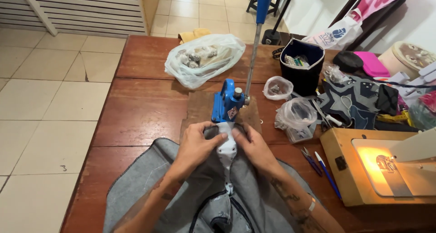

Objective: Attaching metal hardware to a denim garment using a manual press tool

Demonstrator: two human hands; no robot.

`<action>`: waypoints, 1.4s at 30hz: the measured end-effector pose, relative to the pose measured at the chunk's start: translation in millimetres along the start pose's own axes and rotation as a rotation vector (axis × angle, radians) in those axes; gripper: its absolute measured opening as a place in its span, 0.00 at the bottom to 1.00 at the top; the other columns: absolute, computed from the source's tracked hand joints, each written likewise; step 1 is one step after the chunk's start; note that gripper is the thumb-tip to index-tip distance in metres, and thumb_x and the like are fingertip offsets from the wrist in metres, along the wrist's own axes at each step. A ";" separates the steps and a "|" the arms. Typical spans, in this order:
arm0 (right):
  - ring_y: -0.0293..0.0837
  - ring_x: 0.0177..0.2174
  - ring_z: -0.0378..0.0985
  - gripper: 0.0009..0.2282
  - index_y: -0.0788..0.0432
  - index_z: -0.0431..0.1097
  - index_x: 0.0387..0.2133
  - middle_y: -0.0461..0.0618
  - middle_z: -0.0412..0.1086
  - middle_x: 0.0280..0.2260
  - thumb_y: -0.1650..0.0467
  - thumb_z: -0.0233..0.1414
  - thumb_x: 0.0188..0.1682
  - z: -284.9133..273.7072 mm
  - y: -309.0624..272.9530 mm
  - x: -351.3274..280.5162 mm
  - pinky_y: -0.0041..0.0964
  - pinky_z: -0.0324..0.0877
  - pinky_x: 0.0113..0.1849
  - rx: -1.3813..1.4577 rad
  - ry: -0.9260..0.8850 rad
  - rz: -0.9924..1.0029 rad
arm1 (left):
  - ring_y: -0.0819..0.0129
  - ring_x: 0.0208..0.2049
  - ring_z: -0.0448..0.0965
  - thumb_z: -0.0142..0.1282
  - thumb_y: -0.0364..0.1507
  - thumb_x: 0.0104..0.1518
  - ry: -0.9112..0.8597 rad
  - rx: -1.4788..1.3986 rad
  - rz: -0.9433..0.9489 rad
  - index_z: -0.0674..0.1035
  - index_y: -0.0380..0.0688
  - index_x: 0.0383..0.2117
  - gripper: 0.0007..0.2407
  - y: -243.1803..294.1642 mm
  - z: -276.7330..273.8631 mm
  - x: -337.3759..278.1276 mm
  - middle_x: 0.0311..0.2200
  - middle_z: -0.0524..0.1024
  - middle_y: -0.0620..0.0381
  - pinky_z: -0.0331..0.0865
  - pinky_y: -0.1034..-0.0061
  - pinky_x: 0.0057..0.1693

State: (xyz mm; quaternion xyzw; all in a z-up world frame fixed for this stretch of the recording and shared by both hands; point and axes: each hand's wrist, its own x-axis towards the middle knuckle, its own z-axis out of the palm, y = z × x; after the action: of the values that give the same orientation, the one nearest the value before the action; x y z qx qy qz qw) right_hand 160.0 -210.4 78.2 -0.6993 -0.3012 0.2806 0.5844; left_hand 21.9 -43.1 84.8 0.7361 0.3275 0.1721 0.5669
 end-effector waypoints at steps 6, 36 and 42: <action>0.41 0.40 0.81 0.12 0.60 0.87 0.50 0.52 0.83 0.34 0.67 0.75 0.57 -23.2 7.9 -0.9 0.45 0.83 0.44 -0.190 -0.020 -0.055 | 0.58 0.35 0.95 0.84 0.38 0.53 0.029 -0.059 -0.007 0.97 0.56 0.37 0.09 -11.7 3.0 0.2 0.28 0.93 0.49 0.82 0.66 0.41; 0.50 0.44 0.86 0.18 0.56 0.93 0.39 0.55 0.87 0.37 0.56 0.62 0.66 6.7 72.8 45.6 0.50 0.78 0.53 -0.095 0.219 0.211 | 0.51 0.27 0.87 0.72 0.49 0.60 0.061 -0.064 -0.195 0.88 0.50 0.18 0.19 -59.0 37.3 62.1 0.18 0.81 0.50 0.76 0.61 0.38; 0.52 0.42 0.82 0.19 0.60 0.90 0.37 0.55 0.83 0.35 0.57 0.64 0.65 19.8 52.1 23.5 0.48 0.78 0.52 0.037 0.252 0.225 | 0.56 0.26 0.85 0.69 0.44 0.67 0.086 -0.033 -0.074 0.86 0.47 0.17 0.21 -50.3 30.1 43.7 0.16 0.80 0.47 0.73 0.64 0.36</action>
State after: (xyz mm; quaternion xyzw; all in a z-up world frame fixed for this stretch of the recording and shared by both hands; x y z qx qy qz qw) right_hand 165.6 -187.0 22.7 -0.7472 -0.1400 0.2597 0.5955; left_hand 57.9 -28.1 23.0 0.7060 0.3754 0.1878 0.5703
